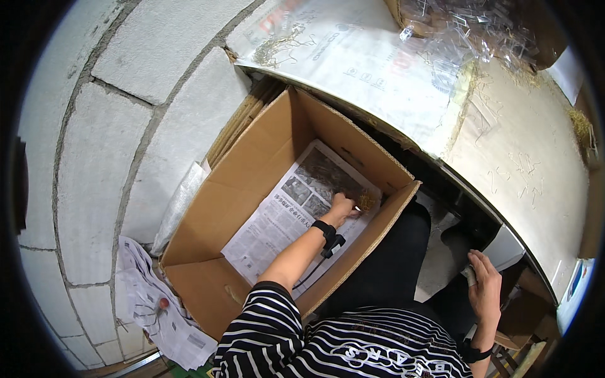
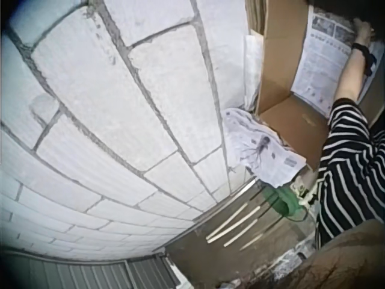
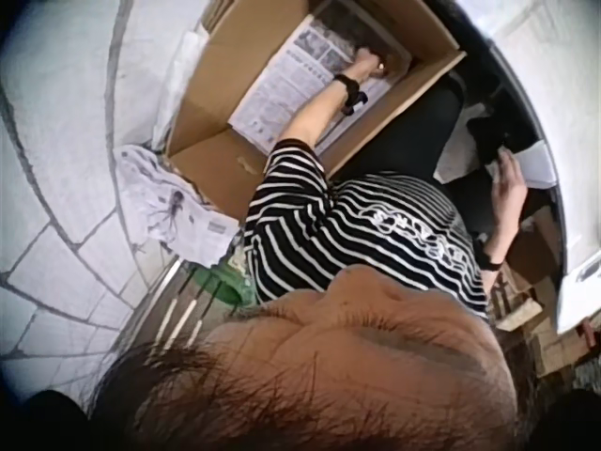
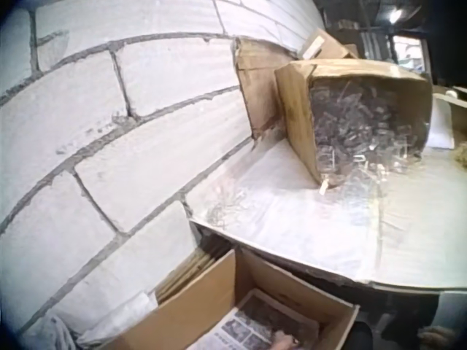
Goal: The person repeatedly scoops small yellow items from a table into small clear plastic bags, seals them, and places them into a cardboard box. They also briefly handle a newspaper, folding it and placing it into the box before resuming the packaging task.
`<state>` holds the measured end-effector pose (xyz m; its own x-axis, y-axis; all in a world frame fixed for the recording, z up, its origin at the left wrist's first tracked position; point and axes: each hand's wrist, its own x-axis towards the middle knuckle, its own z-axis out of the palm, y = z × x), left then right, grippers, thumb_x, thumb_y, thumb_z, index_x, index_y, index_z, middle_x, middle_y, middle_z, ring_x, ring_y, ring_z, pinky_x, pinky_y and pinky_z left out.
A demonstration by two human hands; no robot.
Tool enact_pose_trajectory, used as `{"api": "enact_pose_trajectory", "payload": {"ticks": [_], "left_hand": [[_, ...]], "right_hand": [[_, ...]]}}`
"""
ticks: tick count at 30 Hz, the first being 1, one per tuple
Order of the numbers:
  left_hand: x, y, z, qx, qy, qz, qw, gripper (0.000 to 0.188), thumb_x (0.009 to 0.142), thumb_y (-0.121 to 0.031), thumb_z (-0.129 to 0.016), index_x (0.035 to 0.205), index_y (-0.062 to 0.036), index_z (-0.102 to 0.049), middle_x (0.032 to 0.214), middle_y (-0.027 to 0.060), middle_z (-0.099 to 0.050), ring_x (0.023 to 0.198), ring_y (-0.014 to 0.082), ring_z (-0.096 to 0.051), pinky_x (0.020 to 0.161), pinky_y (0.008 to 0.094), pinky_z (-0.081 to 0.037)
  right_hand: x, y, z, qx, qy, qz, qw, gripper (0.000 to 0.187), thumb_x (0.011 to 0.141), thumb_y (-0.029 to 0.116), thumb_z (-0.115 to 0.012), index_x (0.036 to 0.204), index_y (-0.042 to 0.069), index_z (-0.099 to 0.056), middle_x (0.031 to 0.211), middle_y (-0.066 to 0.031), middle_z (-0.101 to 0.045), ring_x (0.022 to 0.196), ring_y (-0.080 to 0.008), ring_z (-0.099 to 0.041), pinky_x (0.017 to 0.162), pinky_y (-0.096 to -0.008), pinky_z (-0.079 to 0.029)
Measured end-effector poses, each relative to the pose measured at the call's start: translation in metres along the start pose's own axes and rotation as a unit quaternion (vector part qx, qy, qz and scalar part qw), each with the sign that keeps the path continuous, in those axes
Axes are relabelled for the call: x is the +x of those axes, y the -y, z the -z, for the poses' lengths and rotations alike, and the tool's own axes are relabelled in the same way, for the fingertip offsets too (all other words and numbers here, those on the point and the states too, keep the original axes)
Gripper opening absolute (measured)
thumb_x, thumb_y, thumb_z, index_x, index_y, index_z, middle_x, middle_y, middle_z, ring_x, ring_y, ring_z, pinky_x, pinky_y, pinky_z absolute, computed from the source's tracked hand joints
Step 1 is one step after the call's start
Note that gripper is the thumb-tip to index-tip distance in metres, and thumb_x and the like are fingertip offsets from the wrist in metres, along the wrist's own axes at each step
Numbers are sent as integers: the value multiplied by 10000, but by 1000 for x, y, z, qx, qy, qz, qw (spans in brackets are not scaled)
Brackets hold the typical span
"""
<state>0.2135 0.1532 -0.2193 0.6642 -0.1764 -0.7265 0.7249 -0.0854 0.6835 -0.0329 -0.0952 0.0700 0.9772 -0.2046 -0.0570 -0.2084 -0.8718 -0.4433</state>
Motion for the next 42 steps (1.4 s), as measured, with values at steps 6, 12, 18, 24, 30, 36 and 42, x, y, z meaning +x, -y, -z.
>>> {"api": "enact_pose_trajectory", "payload": {"ticks": [6, 12, 18, 24, 30, 36, 42], "left_hand": [[6, 12, 11, 183, 39, 12, 982, 196, 755, 34, -505, 919, 130, -551, 744, 162, -588, 588, 238, -608, 441, 336, -464], [3, 24, 25, 81, 25, 3, 996, 126, 824, -47, -599, 883, 63, -586, 746, 115, -596, 607, 178, -595, 467, 287, -465], [2, 28, 32, 71, 15, -14, 997, 87, 836, -47, -598, 876, 29, -582, 719, 90, -576, 588, 168, -577, 483, 279, -469], [-1, 26, 27, 15, 24, 3, 1000, 44, 836, 7, -589, 874, 25, -577, 753, 99, -587, 636, 191, -600, 547, 298, -516], [-6, 23, 7, -196, 40, 2, 980, 162, 816, 48, -596, 967, 77, -546, 947, 158, -603, 698, 262, -633, 657, 352, -572], [-6, 9, -16, -52, -19, 71, 996, 198, 843, 47, -518, 1022, 124, -555, 912, 249, -637, 742, 328, -686, 529, 353, -576], [16, 16, -4, 103, 112, 62, 986, 243, 892, -61, -481, 1027, 123, -563, 682, 230, -641, 451, 316, -628, 327, 354, -491]], "right_hand": [[1, 6, -2, 13, 18, -2, 1000, 369, 706, -115, -559, 1065, -32, -584, 1091, -186, -621, 991, -383, -608, 859, -392, -495], [-2, 1, -4, 6, 17, 4, 1000, 385, 682, -111, -563, 1058, -31, -586, 1043, -199, -623, 946, -393, -607, 820, -402, -497], [-2, 4, -4, 22, 50, -23, 998, 408, 675, -116, -533, 1073, -44, -589, 1043, -214, -623, 974, -405, -601, 857, -389, -484], [-2, 3, -4, 28, 50, -27, 998, 418, 669, -119, -523, 1074, -44, -591, 1038, -218, -621, 960, -405, -602, 842, -385, -487], [0, 0, -6, 22, 58, -23, 998, 398, 684, -103, -547, 1074, -40, -593, 1029, -217, -624, 937, -400, -606, 829, -389, -492], [0, 1, -10, 16, 56, -18, 998, 377, 695, -92, -564, 1066, -35, -598, 1036, -211, -627, 937, -398, -606, 827, -396, -494], [-3, 0, -10, -7, 40, 11, 999, 396, 639, -67, -592, 1033, -20, -599, 1012, -184, -634, 912, -377, -607, 789, -423, -497]]}}
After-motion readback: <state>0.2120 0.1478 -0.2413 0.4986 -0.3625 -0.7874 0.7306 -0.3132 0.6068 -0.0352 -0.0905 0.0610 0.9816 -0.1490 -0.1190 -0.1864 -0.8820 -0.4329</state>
